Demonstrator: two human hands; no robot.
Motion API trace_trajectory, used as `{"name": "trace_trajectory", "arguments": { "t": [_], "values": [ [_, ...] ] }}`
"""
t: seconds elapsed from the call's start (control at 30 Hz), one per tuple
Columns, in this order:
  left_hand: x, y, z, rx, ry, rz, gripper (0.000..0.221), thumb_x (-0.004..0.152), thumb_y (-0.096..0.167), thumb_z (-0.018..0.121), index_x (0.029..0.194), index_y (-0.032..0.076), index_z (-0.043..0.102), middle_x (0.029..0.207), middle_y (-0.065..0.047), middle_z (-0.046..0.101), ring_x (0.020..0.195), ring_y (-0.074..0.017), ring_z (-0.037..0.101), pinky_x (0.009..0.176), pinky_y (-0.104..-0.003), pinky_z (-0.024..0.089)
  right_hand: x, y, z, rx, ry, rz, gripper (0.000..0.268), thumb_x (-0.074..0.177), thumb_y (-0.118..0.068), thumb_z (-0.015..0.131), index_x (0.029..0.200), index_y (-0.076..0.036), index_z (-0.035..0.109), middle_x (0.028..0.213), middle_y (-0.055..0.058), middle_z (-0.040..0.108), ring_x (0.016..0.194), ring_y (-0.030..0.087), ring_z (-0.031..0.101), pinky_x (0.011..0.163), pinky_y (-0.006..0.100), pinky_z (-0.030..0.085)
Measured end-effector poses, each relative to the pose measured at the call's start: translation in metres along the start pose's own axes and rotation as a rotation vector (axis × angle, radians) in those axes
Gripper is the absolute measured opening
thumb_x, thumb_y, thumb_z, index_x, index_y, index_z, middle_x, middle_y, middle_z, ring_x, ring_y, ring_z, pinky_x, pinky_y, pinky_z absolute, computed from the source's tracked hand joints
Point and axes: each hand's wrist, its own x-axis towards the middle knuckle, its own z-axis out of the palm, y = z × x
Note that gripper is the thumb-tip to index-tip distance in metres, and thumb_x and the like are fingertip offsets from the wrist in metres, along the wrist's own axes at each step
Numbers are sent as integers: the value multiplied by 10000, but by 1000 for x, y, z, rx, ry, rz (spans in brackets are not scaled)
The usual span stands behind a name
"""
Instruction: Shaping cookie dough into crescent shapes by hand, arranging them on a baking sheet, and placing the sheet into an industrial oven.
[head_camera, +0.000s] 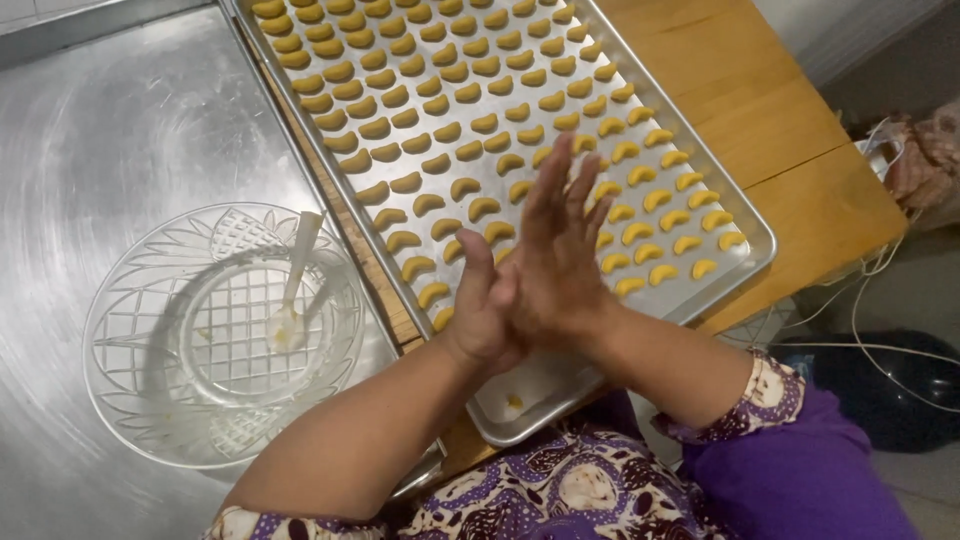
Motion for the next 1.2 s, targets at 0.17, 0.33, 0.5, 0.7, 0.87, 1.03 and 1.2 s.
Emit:
{"name": "trace_trajectory", "arguments": {
  "t": [0.17, 0.33, 0.5, 0.7, 0.87, 1.03, 1.2],
  "values": [
    [-7, -2, -2, -129, 113, -98, 1175, 842, 947, 164, 1490, 33, 518, 1441, -173, 601, 1250, -283, 623, 1138, -368, 461, -12, -5, 17, -125, -10, -84, 979, 1021, -598, 331, 1652, -68, -198, 1699, 221, -258, 1489, 487, -340, 1104, 726, -245],
    [-3, -11, -13, -264, 95, -105, 1276, 774, 1000, 216, 1569, 17, 389, 1525, -203, 505, 1293, -320, 603, 1086, -385, 505, -1, 7, -44, 191, -24, -117, 1127, 874, -879, 203, 1634, -66, 24, 1647, 226, 128, 1462, 530, 147, 1132, 674, 158],
    [-5, -9, -11, -257, 209, -87, 1294, 762, 984, 259, 1636, 31, 206, 1679, -192, 265, 1362, -313, 529, 896, -211, 536, -32, 0, -51, 248, 88, -234, 494, 752, -309, 927, 1163, -76, 781, 880, -19, 782, 769, 179, 764, 754, 259, 591],
    [-5, -4, 13, -56, 250, -79, 1268, 741, 990, 115, 1650, 115, -11, 1710, -162, -92, 1561, -385, -69, 1269, -531, 5, -42, -10, -38, 325, 141, -199, 397, 778, -208, 914, 1138, -100, 786, 908, 47, 738, 722, 195, 724, 690, 322, 606],
    [-3, 8, 16, 292, 239, -48, 1069, 903, 827, 66, 1627, 51, -64, 1673, -280, -154, 1533, -472, -116, 1247, -569, -47, -37, -16, -56, 385, -5, -143, 245, 834, -82, 832, 1076, -67, 792, 922, 114, 774, 784, 300, 760, 661, 370, 611],
    [-9, 21, 22, 717, 166, -78, 895, 1023, 681, 133, 1632, 33, 33, 1696, -279, 29, 1558, -456, 44, 1252, -594, 68, -42, -5, -50, 330, -63, -154, 200, 854, -45, 785, 1054, -45, 788, 875, 140, 764, 757, 331, 750, 630, 392, 597],
    [-12, 20, 26, 806, 228, -79, 884, 1033, 636, 80, 1613, -32, 77, 1677, -305, 120, 1542, -467, 141, 1254, -575, 99, -29, -13, -46, 389, -6, -114, 157, 859, -13, 788, 1015, -21, 798, 806, 152, 748, 672, 316, 730, 570, 364, 576]
  ]
}}
